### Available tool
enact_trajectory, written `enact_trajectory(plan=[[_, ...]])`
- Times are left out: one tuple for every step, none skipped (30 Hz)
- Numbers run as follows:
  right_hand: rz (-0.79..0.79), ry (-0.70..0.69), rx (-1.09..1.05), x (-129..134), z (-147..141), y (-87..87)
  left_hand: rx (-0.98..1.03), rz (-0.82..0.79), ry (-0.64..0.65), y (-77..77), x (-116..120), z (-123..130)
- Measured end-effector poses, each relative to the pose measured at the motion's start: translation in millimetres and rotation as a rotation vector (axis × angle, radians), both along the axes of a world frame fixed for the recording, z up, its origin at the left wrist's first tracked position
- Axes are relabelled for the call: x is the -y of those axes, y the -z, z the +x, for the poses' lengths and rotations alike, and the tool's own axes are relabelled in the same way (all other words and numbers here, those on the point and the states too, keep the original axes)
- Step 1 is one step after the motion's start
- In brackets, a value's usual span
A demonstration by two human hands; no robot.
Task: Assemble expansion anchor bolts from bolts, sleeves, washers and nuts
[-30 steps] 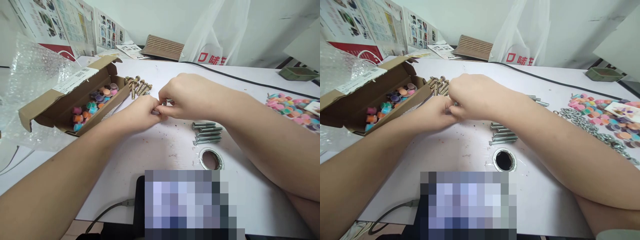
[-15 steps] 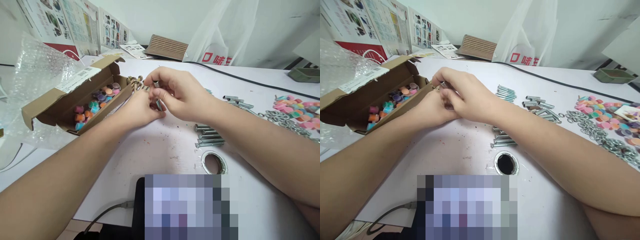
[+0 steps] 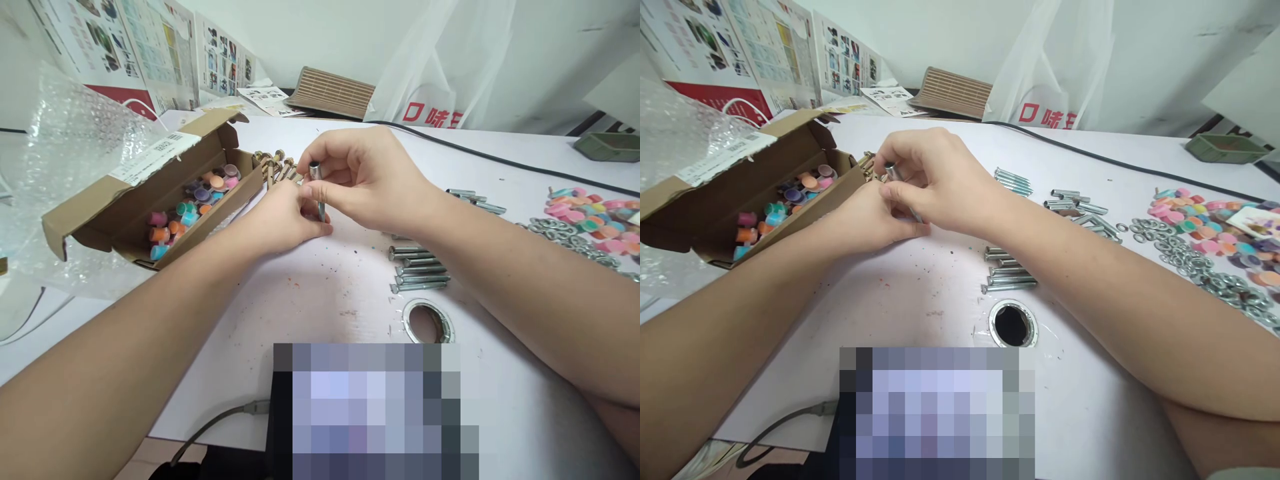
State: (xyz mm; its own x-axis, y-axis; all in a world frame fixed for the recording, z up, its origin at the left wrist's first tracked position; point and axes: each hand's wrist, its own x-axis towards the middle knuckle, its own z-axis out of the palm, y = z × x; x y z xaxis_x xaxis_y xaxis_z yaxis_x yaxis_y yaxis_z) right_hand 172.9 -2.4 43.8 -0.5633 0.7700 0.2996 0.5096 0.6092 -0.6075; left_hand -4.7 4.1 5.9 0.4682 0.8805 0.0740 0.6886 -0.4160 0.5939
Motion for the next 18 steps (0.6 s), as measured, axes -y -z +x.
enact_trajectory(plan=[[0.001,0.001,0.021,-0.4,0.2,-0.3,-0.001,-0.007,0.007,0.2,-0.3,-0.3],[0.005,-0.002,0.037,-1.1,0.5,-0.1,0.004,-0.017,0.008,0.1,-0.2,-0.6],[0.012,-0.005,0.047,-2.0,0.9,0.4,0.009,-0.028,0.006,-0.2,0.0,-0.9],[0.017,-0.004,0.051,-3.1,1.3,1.3,0.009,-0.040,0.004,-0.6,0.3,-1.1],[0.019,0.000,0.051,-4.1,1.8,2.4,0.004,-0.048,-0.001,-1.0,0.5,-1.4],[0.017,0.009,0.043,-5.0,2.2,3.6,-0.003,-0.056,-0.003,-1.2,0.6,-1.7],[0.013,0.018,0.032,-5.5,2.5,4.5,-0.009,-0.061,-0.005,-1.1,0.4,-1.9],[0.006,0.024,0.022,-5.6,2.7,5.2,-0.013,-0.065,-0.004,-0.8,0.1,-2.1],[-0.001,0.024,0.015,-5.4,2.8,5.5,-0.013,-0.070,-0.004,-0.3,-0.5,-2.2],[-0.008,0.019,0.012,-4.9,2.7,5.4,-0.009,-0.072,-0.007,0.3,-1.0,-2.2],[-0.013,0.013,0.012,-4.2,2.6,5.0,-0.003,-0.072,-0.010,0.8,-1.4,-2.1],[-0.017,0.007,0.018,-3.7,2.5,4.5,0.005,-0.073,-0.016,1.2,-1.6,-1.9],[-0.024,0.004,0.030,-3.3,2.4,4.0,0.014,-0.076,-0.022,1.2,-1.5,-1.7],[-0.030,0.006,0.048,-3.2,2.5,3.5,0.021,-0.081,-0.028,0.9,-1.1,-1.4],[-0.038,0.009,0.073,-3.4,2.7,3.3,0.024,-0.091,-0.032,0.4,-0.4,-1.1],[-0.044,0.015,0.100,-4.0,3.2,3.2,0.024,-0.103,-0.036,-0.3,0.4,-0.9],[-0.050,0.019,0.128,-4.8,3.8,3.1,0.023,-0.113,-0.040,-1.1,1.3,-0.7],[-0.051,0.022,0.148,-5.6,4.6,2.9,0.024,-0.124,-0.043,-1.7,2.0,-0.7]])
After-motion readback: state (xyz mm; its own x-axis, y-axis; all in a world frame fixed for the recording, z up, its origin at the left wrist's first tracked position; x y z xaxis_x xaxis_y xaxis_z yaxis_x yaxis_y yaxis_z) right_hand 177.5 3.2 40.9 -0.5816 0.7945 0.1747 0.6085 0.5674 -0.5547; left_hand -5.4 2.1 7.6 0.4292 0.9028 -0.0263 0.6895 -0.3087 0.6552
